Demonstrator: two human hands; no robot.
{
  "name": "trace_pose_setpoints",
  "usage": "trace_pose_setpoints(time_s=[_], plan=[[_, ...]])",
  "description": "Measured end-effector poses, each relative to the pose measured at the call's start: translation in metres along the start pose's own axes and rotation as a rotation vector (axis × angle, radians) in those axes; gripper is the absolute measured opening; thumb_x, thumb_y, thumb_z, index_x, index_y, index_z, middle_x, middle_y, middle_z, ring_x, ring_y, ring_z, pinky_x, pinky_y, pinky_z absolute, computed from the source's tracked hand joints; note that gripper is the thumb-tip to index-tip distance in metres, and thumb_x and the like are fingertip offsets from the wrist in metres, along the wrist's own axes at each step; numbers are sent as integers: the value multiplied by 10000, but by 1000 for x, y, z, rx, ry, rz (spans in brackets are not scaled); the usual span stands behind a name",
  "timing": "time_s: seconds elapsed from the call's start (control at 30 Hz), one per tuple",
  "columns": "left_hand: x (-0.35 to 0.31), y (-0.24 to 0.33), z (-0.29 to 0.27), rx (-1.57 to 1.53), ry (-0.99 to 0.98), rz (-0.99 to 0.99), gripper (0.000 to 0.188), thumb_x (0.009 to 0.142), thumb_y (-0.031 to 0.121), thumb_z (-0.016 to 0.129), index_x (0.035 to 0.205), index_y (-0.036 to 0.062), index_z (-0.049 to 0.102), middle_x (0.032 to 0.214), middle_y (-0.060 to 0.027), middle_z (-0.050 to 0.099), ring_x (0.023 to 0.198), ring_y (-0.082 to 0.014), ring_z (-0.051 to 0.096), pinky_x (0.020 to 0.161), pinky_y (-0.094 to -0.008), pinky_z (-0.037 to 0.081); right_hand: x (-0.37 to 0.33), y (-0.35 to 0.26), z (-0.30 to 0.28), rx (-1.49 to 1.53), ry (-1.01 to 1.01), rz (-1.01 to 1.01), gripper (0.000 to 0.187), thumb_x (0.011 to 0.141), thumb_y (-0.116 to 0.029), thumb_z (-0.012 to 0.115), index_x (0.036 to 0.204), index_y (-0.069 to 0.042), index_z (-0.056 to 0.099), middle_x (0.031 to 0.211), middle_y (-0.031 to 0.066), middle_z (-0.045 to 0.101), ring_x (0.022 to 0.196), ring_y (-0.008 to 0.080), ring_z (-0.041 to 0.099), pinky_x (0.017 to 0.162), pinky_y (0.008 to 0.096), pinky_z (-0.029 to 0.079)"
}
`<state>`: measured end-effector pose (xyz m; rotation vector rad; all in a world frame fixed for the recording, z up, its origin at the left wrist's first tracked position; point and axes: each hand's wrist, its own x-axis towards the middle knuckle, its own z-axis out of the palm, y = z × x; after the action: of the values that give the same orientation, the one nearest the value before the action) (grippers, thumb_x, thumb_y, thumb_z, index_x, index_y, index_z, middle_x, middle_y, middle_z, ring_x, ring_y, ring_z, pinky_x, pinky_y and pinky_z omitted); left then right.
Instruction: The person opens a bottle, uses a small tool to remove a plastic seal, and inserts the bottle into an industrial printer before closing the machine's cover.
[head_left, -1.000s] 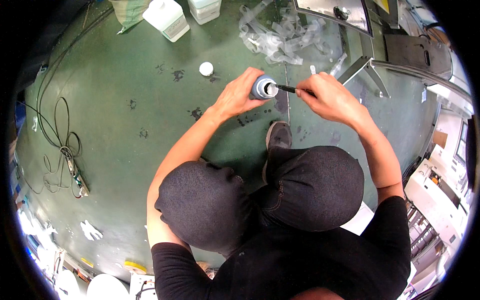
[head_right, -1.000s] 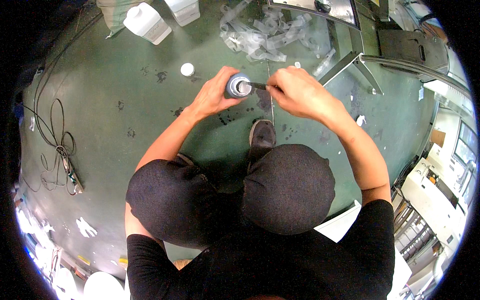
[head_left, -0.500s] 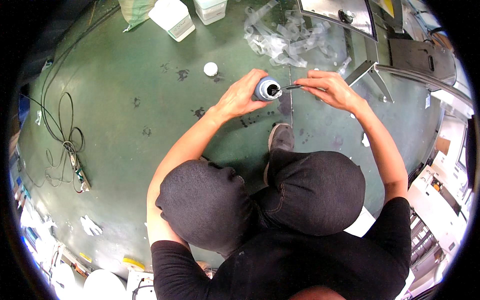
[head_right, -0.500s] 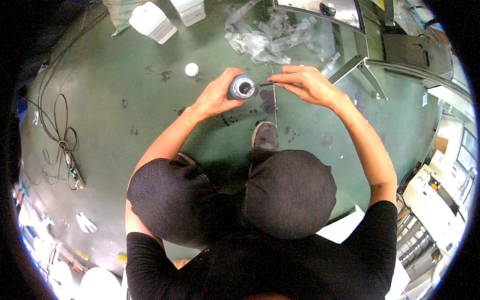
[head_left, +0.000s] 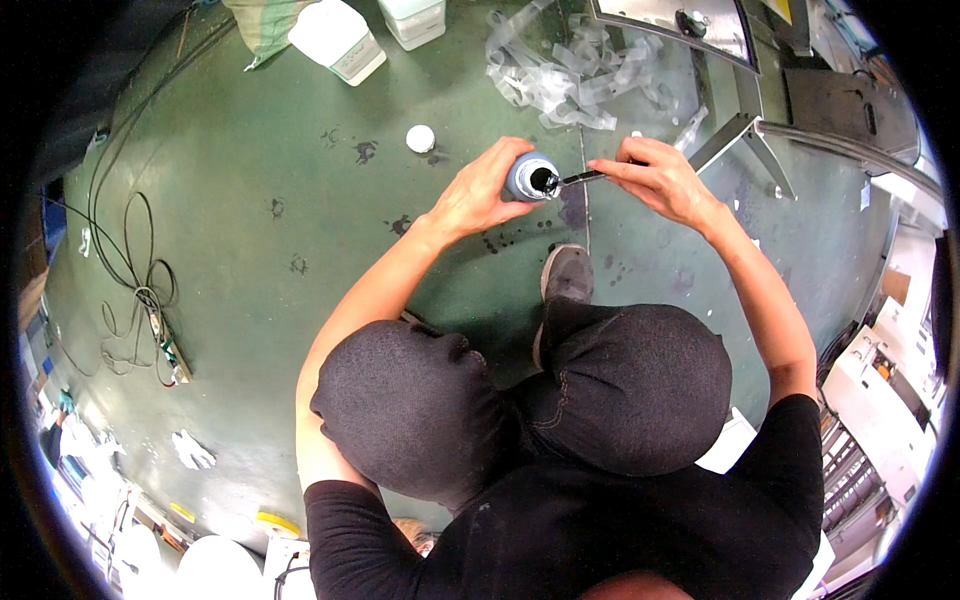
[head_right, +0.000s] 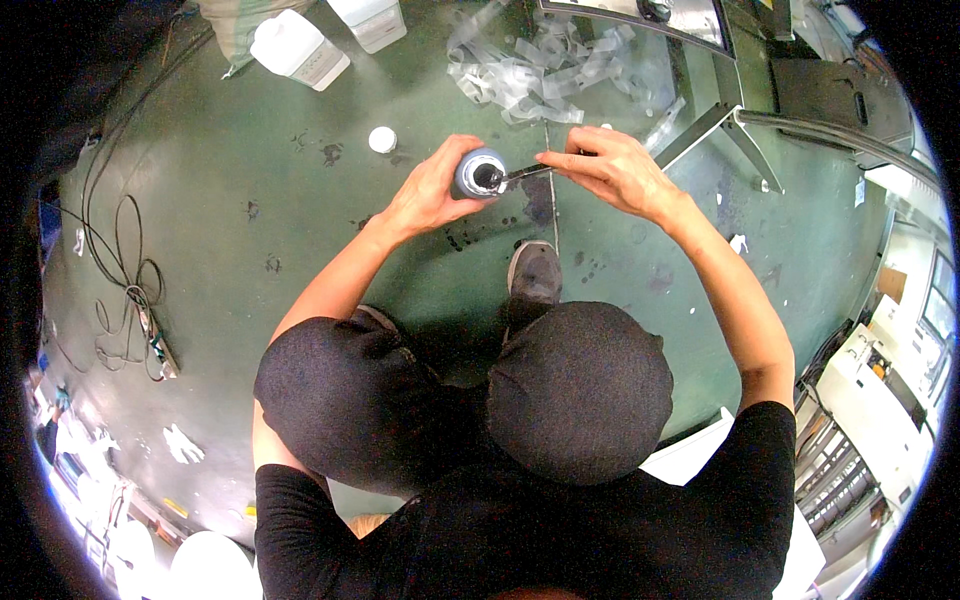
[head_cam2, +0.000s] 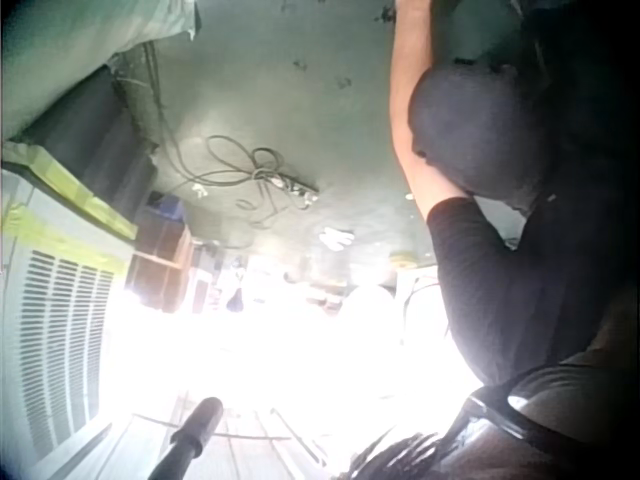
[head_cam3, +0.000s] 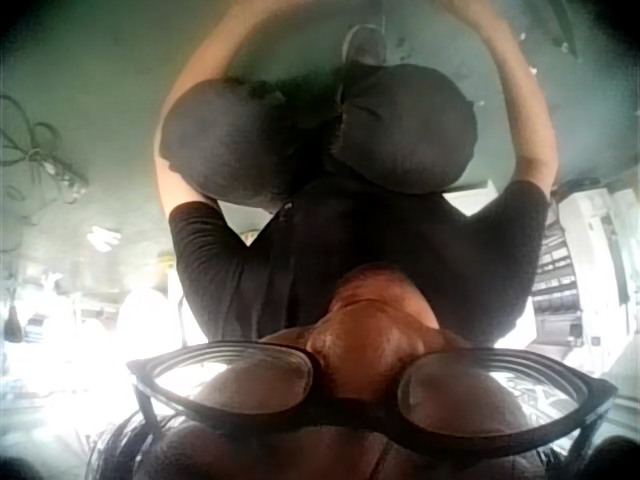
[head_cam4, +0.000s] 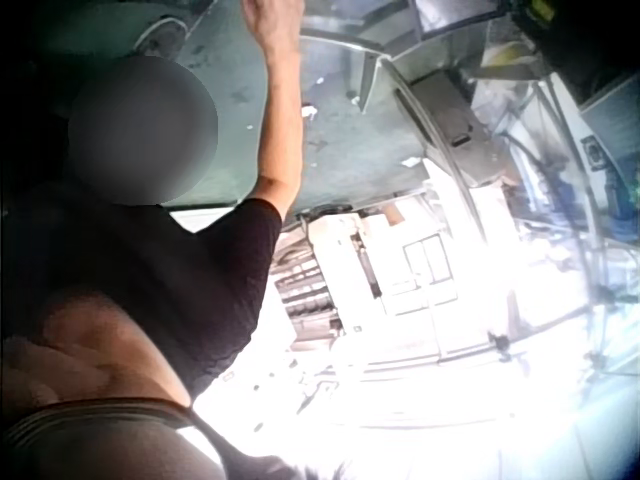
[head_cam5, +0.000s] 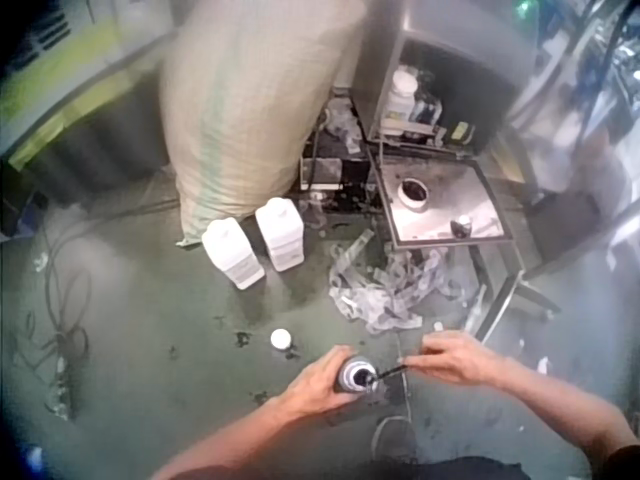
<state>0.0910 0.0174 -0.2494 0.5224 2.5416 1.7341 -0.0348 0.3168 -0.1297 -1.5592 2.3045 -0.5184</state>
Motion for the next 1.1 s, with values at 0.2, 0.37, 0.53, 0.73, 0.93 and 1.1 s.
trace_pose_setpoints(time_s=[0.2,0.37,0.53,0.73,0.93,1.1], plan=[[0,-1,1,2,-11,-23,776,823,203,935,1459,48,519,1416,-175,618,1293,-416,665,1074,-480,571,0,0,-1,-32,7,-8,471,961,-129,786,1421,-218,743,964,68,607,879,305,631,775,451,532],[0,-3,2,3,-3,-9,788,819,208,943,1463,47,519,1419,-178,621,1293,-420,666,1074,-478,571,0,1,-2,-37,8,-4,451,966,-120,776,1407,-212,748,968,67,610,885,304,633,781,450,535],[-4,-6,6,28,56,39,848,806,192,954,1507,44,500,1430,-191,631,1318,-412,659,1114,-464,548,-7,2,2,3,17,24,467,971,-100,767,1429,-181,738,974,77,611,883,310,625,791,455,527],[-14,-4,26,2,182,-59,934,786,212,984,1549,34,475,1454,-187,638,1354,-387,648,1158,-465,518,-20,-13,17,264,196,220,374,1014,-52,729,1386,-77,748,953,94,602,860,269,601,787,391,508],[-11,-2,41,-20,213,-253,865,777,232,998,1492,71,538,1418,-181,660,1299,-379,669,1122,-458,538,-34,-3,110,441,573,644,259,1099,-95,671,1336,-9,729,994,95,651,842,188,579,779,338,503],[-7,4,21,-22,190,-256,844,781,198,1009,1483,90,552,1386,-149,693,1225,-313,730,1065,-422,589,-26,16,174,532,619,844,323,1105,-174,662,1370,4,711,1128,162,762,981,261,712,896,374,567]])
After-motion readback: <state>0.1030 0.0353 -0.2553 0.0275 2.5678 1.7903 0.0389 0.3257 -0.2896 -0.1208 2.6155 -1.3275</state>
